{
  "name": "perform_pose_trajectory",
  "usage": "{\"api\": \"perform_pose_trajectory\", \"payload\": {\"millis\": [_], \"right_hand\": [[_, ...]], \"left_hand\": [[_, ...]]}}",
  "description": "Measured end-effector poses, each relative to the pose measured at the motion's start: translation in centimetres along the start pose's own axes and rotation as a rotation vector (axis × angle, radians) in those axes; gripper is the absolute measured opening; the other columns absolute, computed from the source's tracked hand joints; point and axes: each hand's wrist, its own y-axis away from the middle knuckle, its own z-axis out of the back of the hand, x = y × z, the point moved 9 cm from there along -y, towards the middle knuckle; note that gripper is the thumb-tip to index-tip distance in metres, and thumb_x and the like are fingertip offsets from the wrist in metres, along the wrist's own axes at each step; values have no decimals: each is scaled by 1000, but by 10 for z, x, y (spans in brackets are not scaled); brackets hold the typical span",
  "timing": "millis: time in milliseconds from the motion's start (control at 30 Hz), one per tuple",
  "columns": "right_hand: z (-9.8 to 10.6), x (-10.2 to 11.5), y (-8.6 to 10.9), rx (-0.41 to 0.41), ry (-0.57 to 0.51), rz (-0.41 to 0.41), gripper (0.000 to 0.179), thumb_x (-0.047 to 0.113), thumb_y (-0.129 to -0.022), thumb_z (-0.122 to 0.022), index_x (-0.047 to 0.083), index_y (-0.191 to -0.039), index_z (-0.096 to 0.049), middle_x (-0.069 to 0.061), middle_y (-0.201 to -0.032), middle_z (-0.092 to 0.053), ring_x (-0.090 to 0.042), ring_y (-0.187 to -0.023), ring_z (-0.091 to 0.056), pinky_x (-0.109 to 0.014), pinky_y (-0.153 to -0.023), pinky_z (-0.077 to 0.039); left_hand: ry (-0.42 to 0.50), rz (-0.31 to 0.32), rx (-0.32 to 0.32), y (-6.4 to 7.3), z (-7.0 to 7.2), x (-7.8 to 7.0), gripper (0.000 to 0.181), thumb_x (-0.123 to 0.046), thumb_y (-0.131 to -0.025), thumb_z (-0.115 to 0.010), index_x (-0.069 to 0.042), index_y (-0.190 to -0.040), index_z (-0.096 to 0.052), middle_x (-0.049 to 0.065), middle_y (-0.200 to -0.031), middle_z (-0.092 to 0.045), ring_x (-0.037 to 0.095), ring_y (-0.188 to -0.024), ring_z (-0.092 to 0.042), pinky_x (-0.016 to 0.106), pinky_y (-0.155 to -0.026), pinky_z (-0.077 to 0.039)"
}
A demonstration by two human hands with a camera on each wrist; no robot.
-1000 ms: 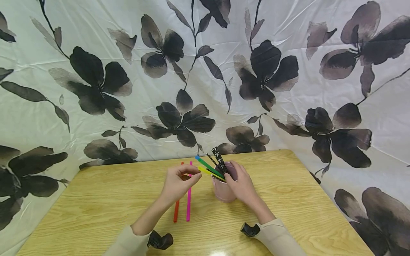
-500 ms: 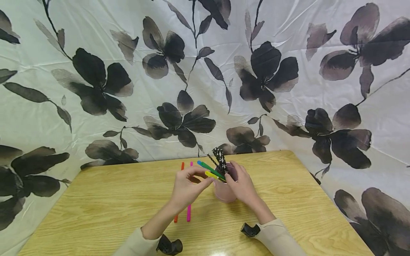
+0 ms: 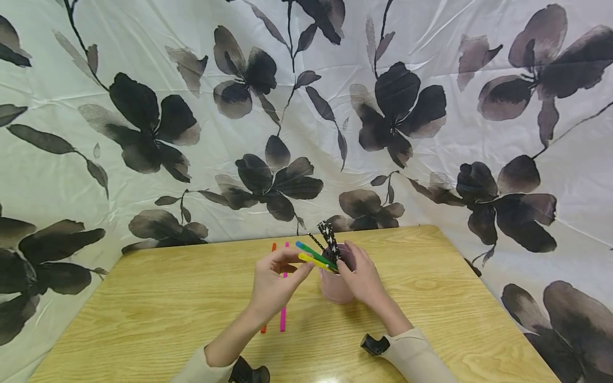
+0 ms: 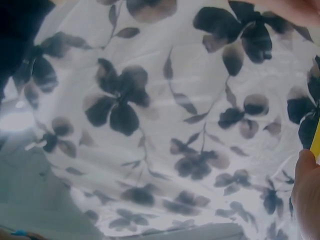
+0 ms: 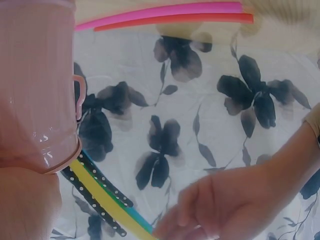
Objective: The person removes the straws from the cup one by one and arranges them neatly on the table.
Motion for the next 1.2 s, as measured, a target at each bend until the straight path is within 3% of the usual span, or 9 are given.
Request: {"api": "perform_pose_trajectory", "payload": {"millis": [233, 467, 633, 733, 933, 1200], "right_hand": [[2, 2, 1, 5, -12, -3, 52, 32, -88, -52, 15, -135, -35, -11, -127, -42, -29, -114, -41, -47, -87, -38], [2, 2, 0, -2, -5, -7, 53, 32, -87, -52, 16, -135, -35, -11, -129, -41, -30, -116, -38, -47, -91, -34], [0, 2, 0, 5, -5, -6, 53, 32, -88, -52, 16, -135, -35, -11, -129, -41, -30, -116, -39, -48, -90, -35], [0, 2, 1, 5, -13, -5, 53, 32, -88, -52, 16, -135, -35, -11, -129, -40, -30, -117, -38, -48, -92, -34], [1, 2, 1, 13, -10, -9, 53, 33, -88, -52, 18, -135, -34, -11, -130, -39, -30, -117, -38, -48, -91, -34], [0, 2, 2, 15, -12, -9, 53, 33, -88, -51, 18, -136, -33, -10, -131, -39, -30, -118, -37, -49, -91, -34]], "left_hand": [[41, -81, -62, -4, 22, -33, 13, 5, -74, -67, 3, -86, -62, 10, -82, -64, 20, -71, -62, 35, -57, -51], [129, -252, -167, -11, 57, -73, 19, 16, -72, -62, 9, -88, -55, 21, -81, -63, 21, -64, -61, 27, -57, -49], [241, -364, -274, -17, 89, -87, 22, 19, -71, -60, 15, -87, -46, 23, -81, -62, 26, -68, -63, 29, -61, -51], [228, -402, -322, -23, 105, -92, 18, 20, -71, -60, 17, -84, -47, 23, -80, -62, 28, -68, -63, 33, -62, -52], [120, -349, -361, -34, 128, -88, 12, 16, -73, -60, 18, -84, -55, 21, -78, -63, 24, -66, -63, 32, -58, -52], [54, -129, -356, -43, 146, -42, 16, 5, -77, -63, 14, -91, -59, 26, -82, -60, 24, -68, -63, 32, -56, -52]]}}
